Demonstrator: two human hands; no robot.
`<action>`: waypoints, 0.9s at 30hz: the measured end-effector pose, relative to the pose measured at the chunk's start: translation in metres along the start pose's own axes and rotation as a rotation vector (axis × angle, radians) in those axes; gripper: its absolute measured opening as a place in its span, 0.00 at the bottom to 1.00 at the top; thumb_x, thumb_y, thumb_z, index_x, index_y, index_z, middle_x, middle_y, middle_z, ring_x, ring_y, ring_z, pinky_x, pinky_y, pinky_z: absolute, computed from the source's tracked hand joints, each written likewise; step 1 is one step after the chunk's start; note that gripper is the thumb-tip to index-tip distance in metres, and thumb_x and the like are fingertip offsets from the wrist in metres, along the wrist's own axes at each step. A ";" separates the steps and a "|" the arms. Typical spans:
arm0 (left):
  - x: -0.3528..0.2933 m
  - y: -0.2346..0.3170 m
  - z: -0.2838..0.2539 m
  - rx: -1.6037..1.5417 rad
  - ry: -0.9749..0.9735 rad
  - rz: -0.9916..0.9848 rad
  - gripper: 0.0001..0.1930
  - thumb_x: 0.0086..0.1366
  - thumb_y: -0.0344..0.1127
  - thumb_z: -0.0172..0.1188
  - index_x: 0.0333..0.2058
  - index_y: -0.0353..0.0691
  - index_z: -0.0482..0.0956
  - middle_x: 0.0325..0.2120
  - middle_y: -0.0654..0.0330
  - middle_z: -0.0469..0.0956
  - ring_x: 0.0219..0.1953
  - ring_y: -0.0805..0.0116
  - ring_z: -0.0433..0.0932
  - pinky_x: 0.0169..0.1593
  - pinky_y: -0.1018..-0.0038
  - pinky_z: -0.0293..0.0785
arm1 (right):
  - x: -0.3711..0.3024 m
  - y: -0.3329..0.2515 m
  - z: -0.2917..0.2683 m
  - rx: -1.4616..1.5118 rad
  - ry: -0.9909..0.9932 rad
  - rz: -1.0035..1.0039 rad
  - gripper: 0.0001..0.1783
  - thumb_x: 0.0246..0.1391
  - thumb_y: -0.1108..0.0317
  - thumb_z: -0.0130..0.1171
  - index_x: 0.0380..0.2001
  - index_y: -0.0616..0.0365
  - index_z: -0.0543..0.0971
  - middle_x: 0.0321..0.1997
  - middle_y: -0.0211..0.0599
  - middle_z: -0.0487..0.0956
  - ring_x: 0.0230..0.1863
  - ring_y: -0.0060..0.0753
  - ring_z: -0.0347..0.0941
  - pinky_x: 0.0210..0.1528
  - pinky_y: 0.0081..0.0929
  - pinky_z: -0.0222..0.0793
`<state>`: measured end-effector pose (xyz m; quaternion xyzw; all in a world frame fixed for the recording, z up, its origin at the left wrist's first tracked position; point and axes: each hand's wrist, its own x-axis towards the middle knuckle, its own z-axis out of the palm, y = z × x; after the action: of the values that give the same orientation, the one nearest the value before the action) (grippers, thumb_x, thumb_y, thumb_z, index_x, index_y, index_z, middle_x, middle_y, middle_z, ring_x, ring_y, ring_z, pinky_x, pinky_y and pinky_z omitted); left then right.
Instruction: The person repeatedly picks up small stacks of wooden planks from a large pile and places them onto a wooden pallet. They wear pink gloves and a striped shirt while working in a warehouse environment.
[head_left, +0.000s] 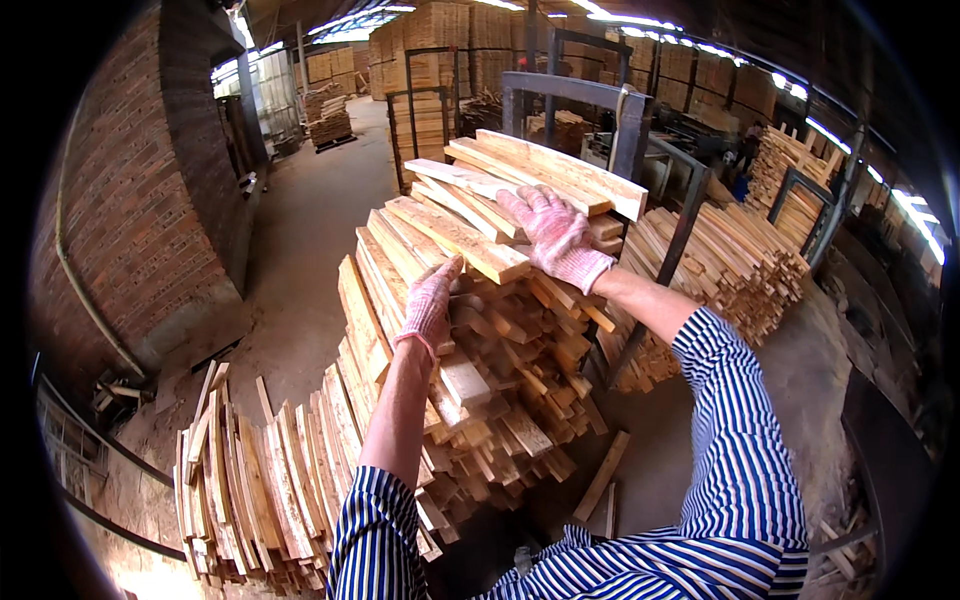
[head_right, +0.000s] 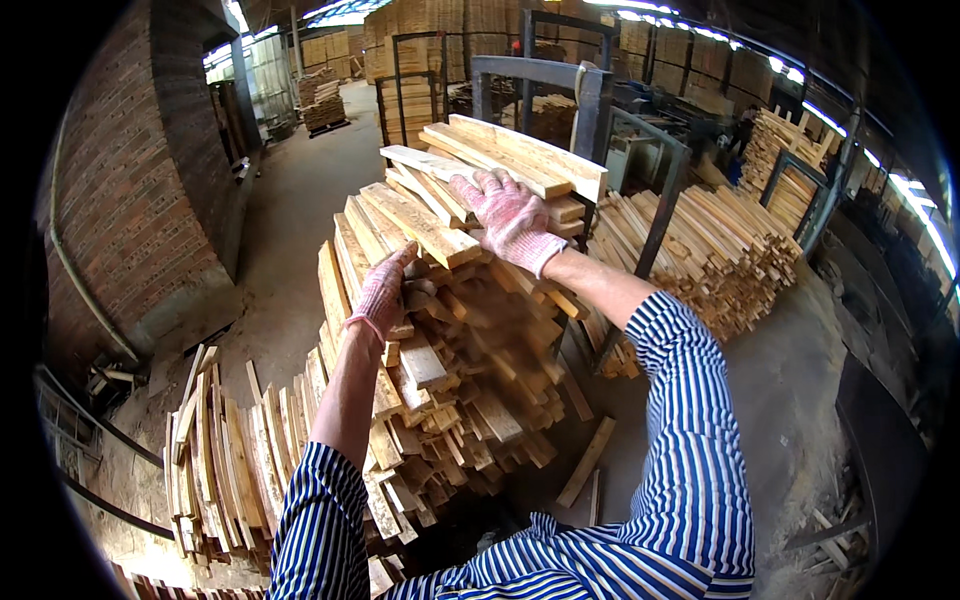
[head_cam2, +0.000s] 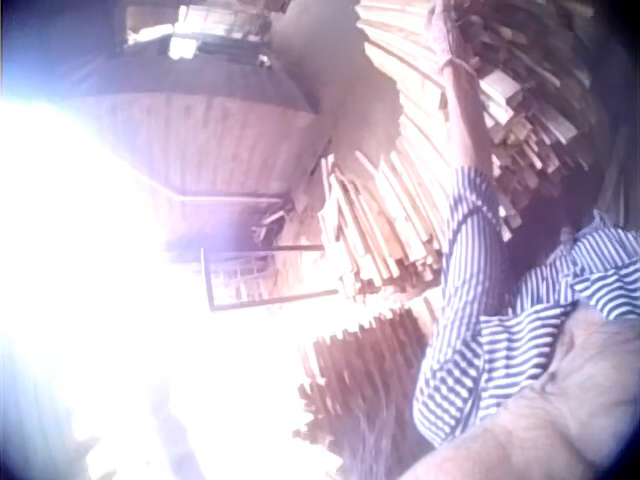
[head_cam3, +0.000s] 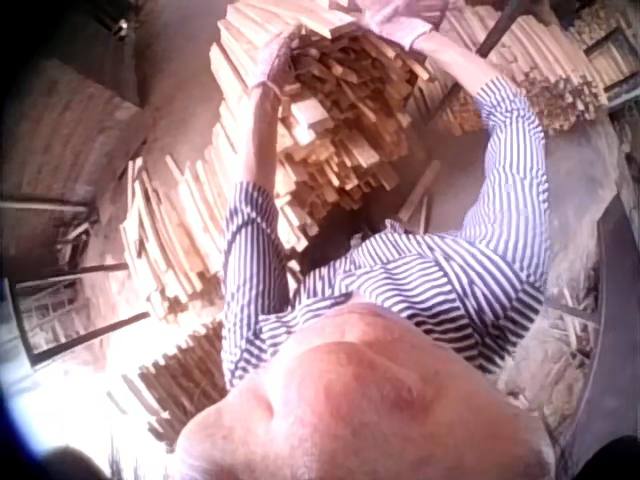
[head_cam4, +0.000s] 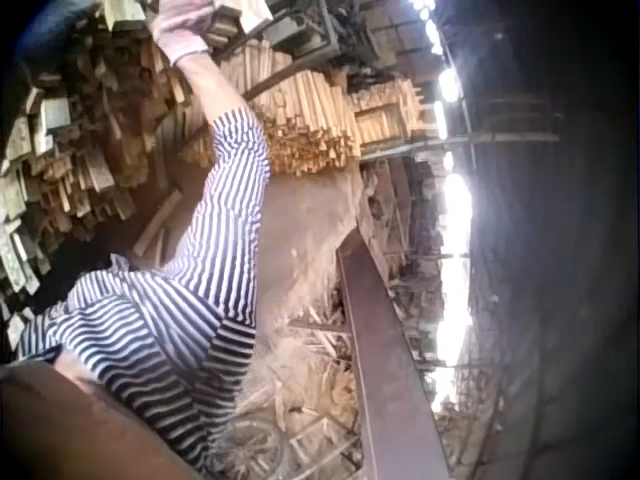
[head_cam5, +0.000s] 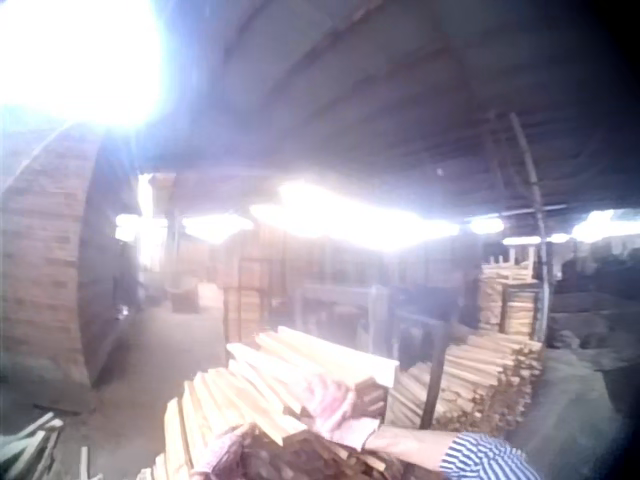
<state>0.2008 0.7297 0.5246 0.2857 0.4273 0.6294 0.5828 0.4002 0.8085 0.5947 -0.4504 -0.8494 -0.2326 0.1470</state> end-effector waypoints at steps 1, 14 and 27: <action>0.006 -0.003 -0.005 -0.012 -0.001 -0.018 0.27 0.71 0.48 0.62 0.57 0.29 0.74 0.39 0.49 0.83 0.19 0.63 0.80 0.17 0.68 0.79 | 0.009 -0.009 0.012 0.006 0.040 0.040 0.52 0.55 0.53 0.69 0.77 0.39 0.52 0.74 0.40 0.64 0.73 0.51 0.60 0.71 0.50 0.60; -0.062 0.028 0.036 -0.060 -0.019 -0.100 0.29 0.73 0.55 0.59 0.53 0.31 0.69 0.42 0.45 0.81 0.30 0.60 0.84 0.30 0.68 0.88 | 0.006 -0.071 -0.091 0.063 -0.175 0.081 0.19 0.61 0.59 0.56 0.52 0.56 0.75 0.50 0.48 0.75 0.50 0.43 0.75 0.36 0.50 0.78; -0.135 -0.036 0.013 -0.282 -0.310 -0.048 0.37 0.65 0.61 0.65 0.62 0.40 0.72 0.57 0.43 0.77 0.51 0.52 0.83 0.49 0.54 0.85 | -0.182 -0.066 -0.141 0.622 -0.428 -0.059 0.58 0.52 0.30 0.63 0.75 0.53 0.55 0.67 0.57 0.68 0.65 0.54 0.67 0.66 0.58 0.67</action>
<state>0.2506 0.5984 0.5182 0.2844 0.2467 0.6174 0.6907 0.4509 0.5750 0.6133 -0.3982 -0.9034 0.1316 0.0891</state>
